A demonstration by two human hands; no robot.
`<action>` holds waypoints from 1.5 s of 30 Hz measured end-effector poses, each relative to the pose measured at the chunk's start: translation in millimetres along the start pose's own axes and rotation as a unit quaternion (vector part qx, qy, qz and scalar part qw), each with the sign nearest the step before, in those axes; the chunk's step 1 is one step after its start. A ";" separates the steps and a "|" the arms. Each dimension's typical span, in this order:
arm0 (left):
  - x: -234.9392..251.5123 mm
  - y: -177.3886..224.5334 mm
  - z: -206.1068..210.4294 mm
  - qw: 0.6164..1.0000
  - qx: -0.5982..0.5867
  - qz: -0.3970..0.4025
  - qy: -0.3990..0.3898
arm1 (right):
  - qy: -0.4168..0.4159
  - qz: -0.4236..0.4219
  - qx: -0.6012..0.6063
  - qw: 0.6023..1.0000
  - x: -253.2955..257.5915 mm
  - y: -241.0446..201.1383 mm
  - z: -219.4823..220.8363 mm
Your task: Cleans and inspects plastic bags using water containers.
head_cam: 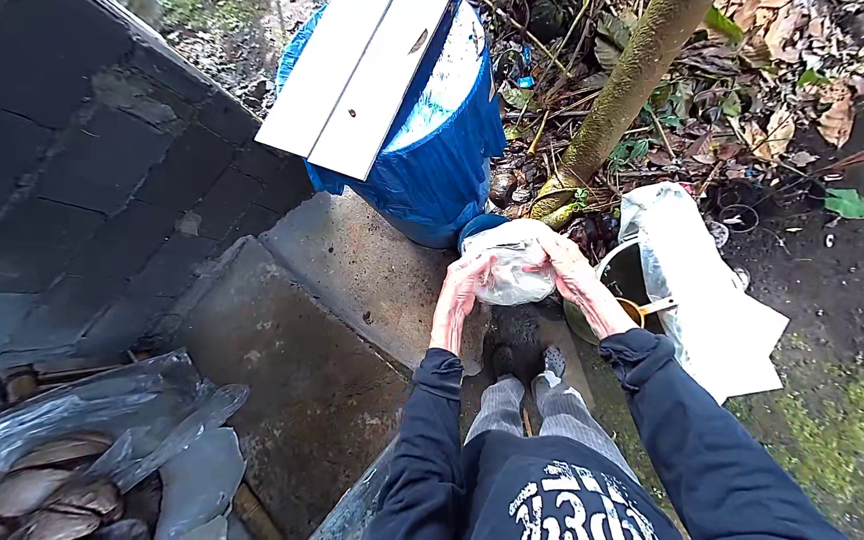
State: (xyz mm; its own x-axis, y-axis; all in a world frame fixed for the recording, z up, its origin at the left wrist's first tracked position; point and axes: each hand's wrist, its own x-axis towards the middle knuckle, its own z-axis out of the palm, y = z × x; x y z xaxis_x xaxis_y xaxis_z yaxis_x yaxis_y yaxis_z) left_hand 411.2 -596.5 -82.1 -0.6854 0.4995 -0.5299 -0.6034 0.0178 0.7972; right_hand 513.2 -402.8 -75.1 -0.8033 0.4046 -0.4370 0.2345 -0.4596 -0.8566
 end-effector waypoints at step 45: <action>23.9 19.5 -2.2 0.997 -0.074 -0.022 0.011 | -0.034 0.014 -0.129 0.991 26.4 -25.0 -6.2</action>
State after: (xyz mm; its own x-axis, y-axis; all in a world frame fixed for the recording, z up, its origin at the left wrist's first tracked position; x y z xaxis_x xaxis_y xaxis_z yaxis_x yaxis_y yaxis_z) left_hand 382.2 -586.1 -79.9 -0.6646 0.4820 -0.5710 -0.6853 -0.0888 0.7228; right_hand 489.5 -375.7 -66.9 -0.8273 0.3363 -0.4500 0.3829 -0.2486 -0.8897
